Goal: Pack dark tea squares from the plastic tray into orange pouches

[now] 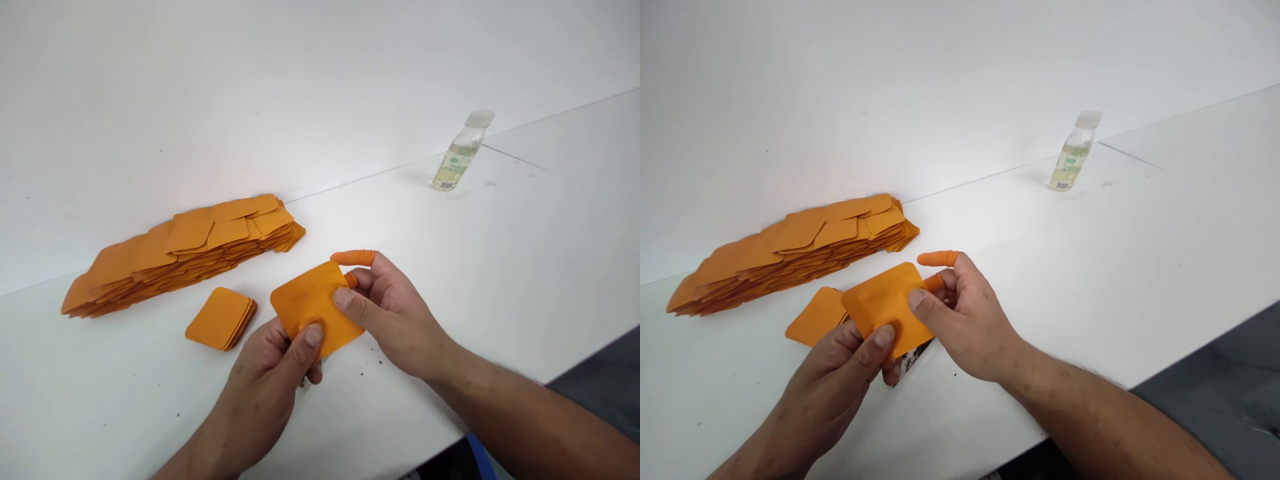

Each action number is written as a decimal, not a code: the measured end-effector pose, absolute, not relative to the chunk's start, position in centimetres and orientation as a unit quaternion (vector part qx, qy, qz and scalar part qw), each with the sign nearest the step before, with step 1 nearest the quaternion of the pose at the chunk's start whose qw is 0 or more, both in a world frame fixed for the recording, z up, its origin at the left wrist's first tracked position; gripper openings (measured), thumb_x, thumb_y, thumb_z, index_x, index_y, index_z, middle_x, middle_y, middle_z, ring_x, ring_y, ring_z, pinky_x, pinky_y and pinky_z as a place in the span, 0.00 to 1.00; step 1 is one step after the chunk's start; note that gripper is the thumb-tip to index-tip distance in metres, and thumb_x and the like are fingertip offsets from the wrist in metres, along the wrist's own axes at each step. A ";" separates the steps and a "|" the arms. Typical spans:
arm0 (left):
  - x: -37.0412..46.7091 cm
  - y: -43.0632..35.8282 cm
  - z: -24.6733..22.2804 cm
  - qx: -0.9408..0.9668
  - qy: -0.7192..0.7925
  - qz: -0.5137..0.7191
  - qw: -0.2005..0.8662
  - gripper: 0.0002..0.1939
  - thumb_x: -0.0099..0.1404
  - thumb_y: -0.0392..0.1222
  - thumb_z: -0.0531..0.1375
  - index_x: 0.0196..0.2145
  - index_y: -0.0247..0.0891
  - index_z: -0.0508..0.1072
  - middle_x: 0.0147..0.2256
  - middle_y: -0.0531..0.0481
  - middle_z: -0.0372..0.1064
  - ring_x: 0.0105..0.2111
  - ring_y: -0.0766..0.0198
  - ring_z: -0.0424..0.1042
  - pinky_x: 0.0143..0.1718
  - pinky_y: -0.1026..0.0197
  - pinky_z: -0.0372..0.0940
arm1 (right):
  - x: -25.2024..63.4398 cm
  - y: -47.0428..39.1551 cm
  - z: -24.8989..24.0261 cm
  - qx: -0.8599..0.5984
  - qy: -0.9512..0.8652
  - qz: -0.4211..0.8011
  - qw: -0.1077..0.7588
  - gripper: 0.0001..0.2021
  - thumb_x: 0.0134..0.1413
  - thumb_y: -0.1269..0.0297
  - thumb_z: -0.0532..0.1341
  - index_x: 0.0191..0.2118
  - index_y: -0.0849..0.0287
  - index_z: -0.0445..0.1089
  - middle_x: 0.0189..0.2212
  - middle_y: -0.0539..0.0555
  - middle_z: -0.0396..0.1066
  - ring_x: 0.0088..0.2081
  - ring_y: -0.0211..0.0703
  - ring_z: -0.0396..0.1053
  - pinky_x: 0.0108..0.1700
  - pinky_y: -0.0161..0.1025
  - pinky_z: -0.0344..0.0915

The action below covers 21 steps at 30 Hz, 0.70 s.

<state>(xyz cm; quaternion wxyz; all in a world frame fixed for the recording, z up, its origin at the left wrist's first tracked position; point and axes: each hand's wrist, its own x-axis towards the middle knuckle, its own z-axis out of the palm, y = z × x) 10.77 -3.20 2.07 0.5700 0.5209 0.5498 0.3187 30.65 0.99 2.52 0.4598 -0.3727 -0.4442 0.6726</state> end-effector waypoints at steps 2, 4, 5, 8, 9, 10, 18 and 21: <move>10.8 -3.2 2.2 0.541 0.548 0.298 0.564 0.25 0.72 0.65 0.59 0.27 0.42 0.72 0.27 0.51 0.68 0.31 0.61 0.63 0.33 0.59 0.62 | 30.6 1.1 2.4 -0.372 -0.438 0.670 0.470 0.18 0.65 0.57 0.67 0.57 0.50 0.66 0.31 0.45 0.70 0.31 0.40 0.70 0.34 0.40 0.69; 10.8 -3.2 2.5 0.543 0.556 0.279 0.564 0.25 0.70 0.65 0.61 0.27 0.41 0.72 0.27 0.51 0.67 0.29 0.62 0.63 0.32 0.60 0.61 | 30.7 1.1 2.4 -0.380 -0.436 0.660 0.479 0.16 0.66 0.59 0.66 0.56 0.50 0.67 0.27 0.43 0.66 0.27 0.37 0.66 0.29 0.36 0.66; 10.7 -3.2 2.7 0.530 0.559 0.283 0.572 0.24 0.69 0.65 0.62 0.29 0.41 0.73 0.27 0.51 0.68 0.30 0.62 0.64 0.32 0.61 0.62 | 30.8 1.1 2.4 -0.384 -0.439 0.654 0.482 0.15 0.67 0.59 0.65 0.56 0.50 0.67 0.25 0.42 0.65 0.25 0.36 0.64 0.27 0.35 0.64; 10.5 -2.8 3.3 0.471 0.547 0.339 0.603 0.21 0.67 0.64 0.65 0.37 0.43 0.76 0.32 0.51 0.71 0.33 0.62 0.67 0.35 0.62 0.65 | 31.1 1.0 2.5 -0.370 -0.462 0.651 0.476 0.15 0.68 0.61 0.64 0.57 0.48 0.67 0.23 0.40 0.60 0.22 0.34 0.59 0.24 0.33 0.58; 10.5 -2.6 3.4 0.454 0.537 0.358 0.614 0.21 0.67 0.64 0.65 0.38 0.43 0.76 0.33 0.51 0.71 0.34 0.62 0.67 0.36 0.62 0.66 | 31.1 0.9 2.5 -0.358 -0.471 0.654 0.472 0.16 0.68 0.61 0.64 0.58 0.47 0.66 0.23 0.39 0.60 0.21 0.34 0.58 0.23 0.33 0.57; 10.5 -2.5 3.5 0.441 0.526 0.369 0.627 0.20 0.68 0.63 0.64 0.37 0.42 0.76 0.32 0.51 0.70 0.33 0.63 0.66 0.35 0.63 0.66 | 31.1 0.9 2.6 -0.344 -0.479 0.658 0.468 0.16 0.69 0.61 0.64 0.59 0.48 0.66 0.22 0.39 0.60 0.21 0.34 0.57 0.24 0.32 0.57; 11.4 -2.4 3.0 0.360 0.447 0.402 0.713 0.20 0.66 0.61 0.68 0.37 0.40 0.79 0.31 0.50 0.73 0.28 0.66 0.67 0.29 0.65 0.64 | 30.8 1.5 2.6 -0.340 -0.453 0.685 0.458 0.17 0.69 0.58 0.65 0.58 0.52 0.65 0.23 0.42 0.67 0.25 0.36 0.64 0.28 0.34 0.63; 11.3 -2.7 3.0 0.412 0.446 0.357 0.710 0.17 0.66 0.59 0.69 0.38 0.41 0.81 0.31 0.49 0.75 0.31 0.65 0.71 0.35 0.63 0.68 | 30.8 1.7 2.7 -0.384 -0.459 0.654 0.462 0.16 0.68 0.58 0.64 0.58 0.51 0.66 0.22 0.42 0.66 0.23 0.37 0.64 0.26 0.34 0.62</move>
